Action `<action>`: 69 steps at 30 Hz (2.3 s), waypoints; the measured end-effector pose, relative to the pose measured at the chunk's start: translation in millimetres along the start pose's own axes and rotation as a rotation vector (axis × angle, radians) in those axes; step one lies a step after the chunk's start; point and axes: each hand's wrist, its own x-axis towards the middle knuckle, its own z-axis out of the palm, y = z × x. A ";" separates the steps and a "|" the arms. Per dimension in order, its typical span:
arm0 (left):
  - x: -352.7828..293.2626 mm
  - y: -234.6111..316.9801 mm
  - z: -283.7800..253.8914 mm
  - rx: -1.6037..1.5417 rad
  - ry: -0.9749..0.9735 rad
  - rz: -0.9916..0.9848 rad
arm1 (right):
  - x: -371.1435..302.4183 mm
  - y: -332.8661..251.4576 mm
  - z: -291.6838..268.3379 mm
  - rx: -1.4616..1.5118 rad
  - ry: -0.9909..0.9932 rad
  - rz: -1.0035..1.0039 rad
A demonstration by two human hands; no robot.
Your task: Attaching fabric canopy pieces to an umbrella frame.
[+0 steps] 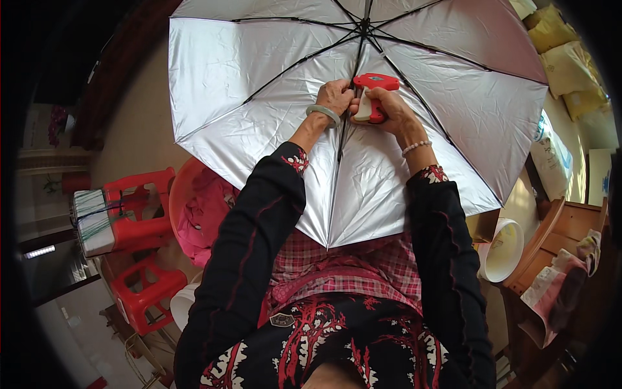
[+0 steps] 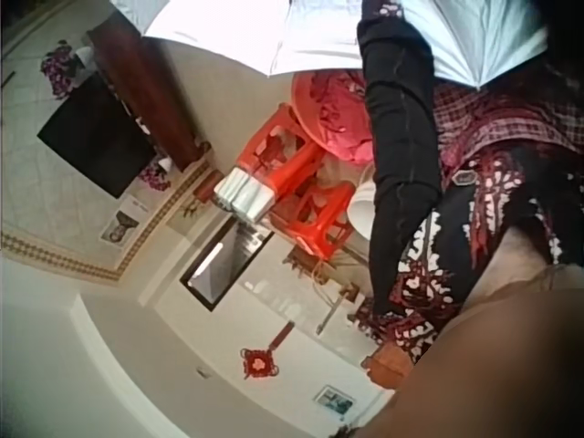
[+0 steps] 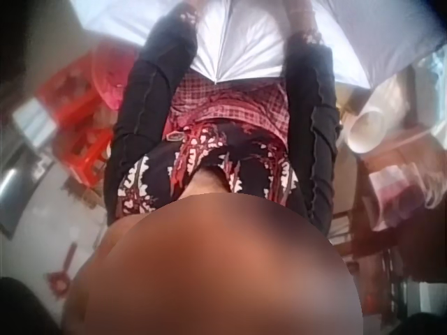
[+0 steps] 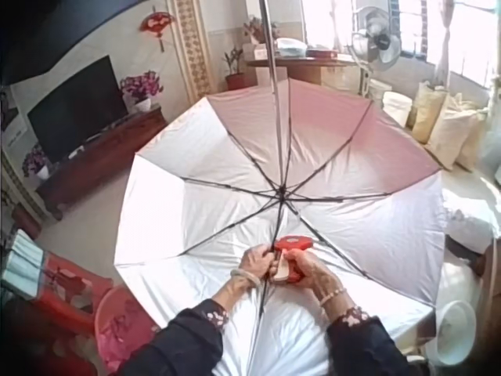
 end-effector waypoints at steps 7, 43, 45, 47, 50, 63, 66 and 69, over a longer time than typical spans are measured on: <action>-1.0 4.5 7.6 0.029 0.056 0.016 | 16.5 6.2 -21.6 -0.098 -0.043 -0.058; 8.8 18.1 15.5 -0.331 -0.073 -0.182 | -238.2 -131.1 -83.2 -0.185 0.591 -1.172; 8.4 13.3 3.2 -0.350 -0.120 -0.224 | -269.9 -132.9 -101.0 -0.018 0.726 -1.342; 15.7 -24.6 -11.4 -0.371 -0.073 -0.264 | -285.4 -113.1 -74.5 -0.040 1.228 -1.221; 14.3 9.0 11.1 -0.305 -0.113 -0.260 | -304.4 -74.8 -250.8 -0.195 0.988 -1.021; -177.9 143.3 -41.4 -0.001 -0.651 0.316 | -238.1 75.1 -276.9 -0.426 0.627 -0.319; -203.6 148.0 -43.6 0.005 -0.625 0.453 | -233.3 71.3 -276.2 -0.730 0.789 -0.285; -222.0 148.7 -35.5 0.016 -0.601 0.593 | -228.5 69.5 -304.2 -1.359 1.015 -0.178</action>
